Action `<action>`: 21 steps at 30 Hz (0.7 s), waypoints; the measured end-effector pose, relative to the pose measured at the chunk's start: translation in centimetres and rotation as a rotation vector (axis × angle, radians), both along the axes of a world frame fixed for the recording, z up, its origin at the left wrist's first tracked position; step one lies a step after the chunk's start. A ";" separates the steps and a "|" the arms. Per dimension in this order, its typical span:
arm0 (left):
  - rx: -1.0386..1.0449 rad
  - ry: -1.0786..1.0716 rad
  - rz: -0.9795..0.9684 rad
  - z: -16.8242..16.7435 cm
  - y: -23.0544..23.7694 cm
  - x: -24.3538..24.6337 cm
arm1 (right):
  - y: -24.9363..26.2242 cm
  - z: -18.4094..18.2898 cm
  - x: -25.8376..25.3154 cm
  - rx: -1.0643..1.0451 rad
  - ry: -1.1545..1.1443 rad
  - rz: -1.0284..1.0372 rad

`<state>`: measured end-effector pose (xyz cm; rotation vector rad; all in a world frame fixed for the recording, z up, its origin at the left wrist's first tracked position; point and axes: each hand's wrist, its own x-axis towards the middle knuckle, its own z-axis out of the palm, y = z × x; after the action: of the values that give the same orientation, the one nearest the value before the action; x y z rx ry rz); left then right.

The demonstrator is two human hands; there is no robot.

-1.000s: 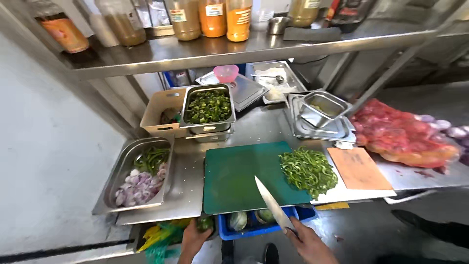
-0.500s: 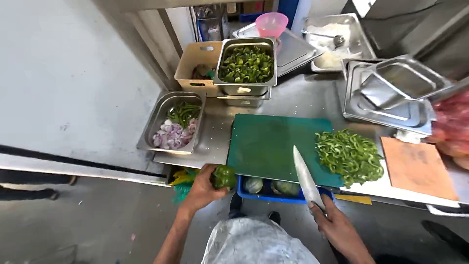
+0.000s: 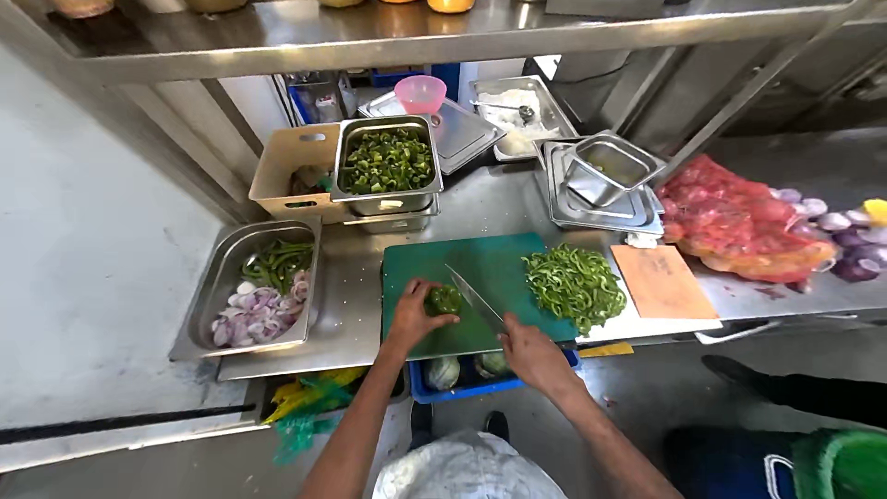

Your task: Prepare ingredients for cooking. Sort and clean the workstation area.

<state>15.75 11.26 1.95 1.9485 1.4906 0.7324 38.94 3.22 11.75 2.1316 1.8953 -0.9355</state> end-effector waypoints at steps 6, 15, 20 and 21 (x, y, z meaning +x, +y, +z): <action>0.002 -0.067 -0.007 -0.4 0.4 0.0 | 0.5 0.9 -1.0 -0.072 -0.066 0.046; 0.041 -0.184 0.002 -2.0 0.7 -1.2 | 3.9 -1.3 -3.8 -0.065 -0.052 0.101; 0.074 -0.212 0.003 -2.6 0.6 -1.5 | 4.0 -0.5 -5.2 -0.091 -0.101 0.097; 0.085 -0.231 0.000 -2.8 0.5 -1.5 | 4.1 -0.8 -5.5 -0.090 -0.102 0.097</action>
<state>14.21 11.75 -0.89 1.8532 1.3389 0.9987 33.48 7.31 10.92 1.9778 1.8532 -0.8589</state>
